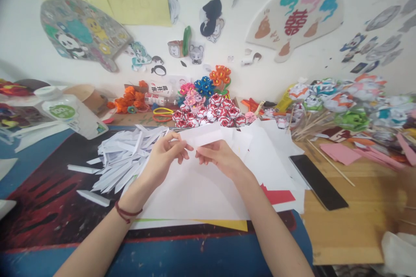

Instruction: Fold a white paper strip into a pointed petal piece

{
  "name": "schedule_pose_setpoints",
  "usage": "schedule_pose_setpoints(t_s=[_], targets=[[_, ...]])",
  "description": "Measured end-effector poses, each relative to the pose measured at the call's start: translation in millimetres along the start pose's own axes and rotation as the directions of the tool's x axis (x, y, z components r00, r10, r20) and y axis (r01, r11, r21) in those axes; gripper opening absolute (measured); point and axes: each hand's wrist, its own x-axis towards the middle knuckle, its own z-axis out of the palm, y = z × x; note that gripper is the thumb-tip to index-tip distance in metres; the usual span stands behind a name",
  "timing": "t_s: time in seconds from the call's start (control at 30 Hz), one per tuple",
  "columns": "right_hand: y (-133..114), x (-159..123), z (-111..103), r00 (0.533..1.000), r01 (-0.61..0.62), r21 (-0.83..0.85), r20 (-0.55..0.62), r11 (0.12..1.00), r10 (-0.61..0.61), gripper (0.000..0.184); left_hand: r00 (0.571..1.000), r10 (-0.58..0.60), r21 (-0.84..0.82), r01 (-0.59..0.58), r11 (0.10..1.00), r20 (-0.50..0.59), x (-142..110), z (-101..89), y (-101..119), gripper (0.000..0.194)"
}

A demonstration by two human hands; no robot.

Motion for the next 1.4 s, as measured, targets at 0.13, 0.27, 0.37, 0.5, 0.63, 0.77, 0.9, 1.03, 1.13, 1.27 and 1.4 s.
schedule_pose_setpoints(t_s=[0.13, 0.27, 0.37, 0.5, 0.63, 0.77, 0.9, 1.03, 1.13, 1.27, 1.4], targets=[[3.6, 2.6, 2.2, 0.985, 0.090, -0.130, -0.135, 0.987, -0.107, 0.027, 0.998, -0.057, 0.071, 0.055, 0.996, 0.020, -0.6, 3.7, -1.5, 0.025], [1.4, 2.5, -4.0, 0.987, 0.080, -0.216, -0.119, 0.973, -0.108, 0.026, 0.998, -0.057, 0.224, 0.061, 0.973, -0.023, 0.9, 0.5, -1.7, 0.023], [-1.0, 2.5, -5.1, 0.976, 0.121, -0.223, -0.152, 0.967, -0.157, 0.027, 0.997, -0.065, 0.326, 0.052, 0.944, 0.028, 1.6, -1.6, -5.3, 0.020], [-0.1, 3.5, -0.4, 0.970, 0.158, -0.243, -0.144, 0.957, -0.196, 0.032, 0.995, -0.072, 0.379, 0.042, 0.924, 0.064, 0.7, 0.1, -11.7, 0.020], [4.1, 4.6, 1.0, 0.968, 0.156, -0.273, -0.147, 0.949, -0.202, 0.035, 0.995, -0.027, 0.514, -0.027, 0.857, 0.098, 0.4, -2.9, -8.9, 0.018], [5.1, 4.9, -5.2, 0.956, 0.150, -0.258, -0.210, 0.954, -0.206, 0.035, 0.951, 0.274, 0.784, -0.280, 0.554, 0.146, -0.2, -14.0, 3.3, 0.042], [2.9, 4.4, -10.3, 0.962, 0.129, -0.250, -0.204, 0.960, -0.182, 0.035, 0.822, 0.324, 0.842, -0.526, 0.117, 0.468, -3.5, -20.2, 9.8, 0.044], [1.9, 3.5, -10.6, 0.964, 0.130, -0.268, -0.191, 0.955, -0.185, 0.035, 0.731, 0.361, 0.807, -0.577, -0.126, 0.579, -5.8, -21.3, 5.8, 0.025], [2.0, 3.2, -10.3, 0.964, 0.142, -0.283, -0.178, 0.948, -0.197, 0.035, 0.680, 0.382, 0.772, -0.611, -0.177, 0.626, -5.8, -22.7, 2.1, 0.025], [2.7, 3.1, -10.2, 0.965, 0.168, -0.296, -0.148, 0.940, -0.219, 0.034, 0.660, 0.392, 0.758, -0.623, -0.192, 0.641, -4.9, -22.7, -0.2, 0.024], [3.2, 3.2, -7.7, 0.969, 0.176, -0.292, -0.116, 0.940, -0.217, 0.031, 0.723, 0.389, 0.800, -0.595, -0.070, 0.572, -3.0, -18.1, -1.1, 0.019]])
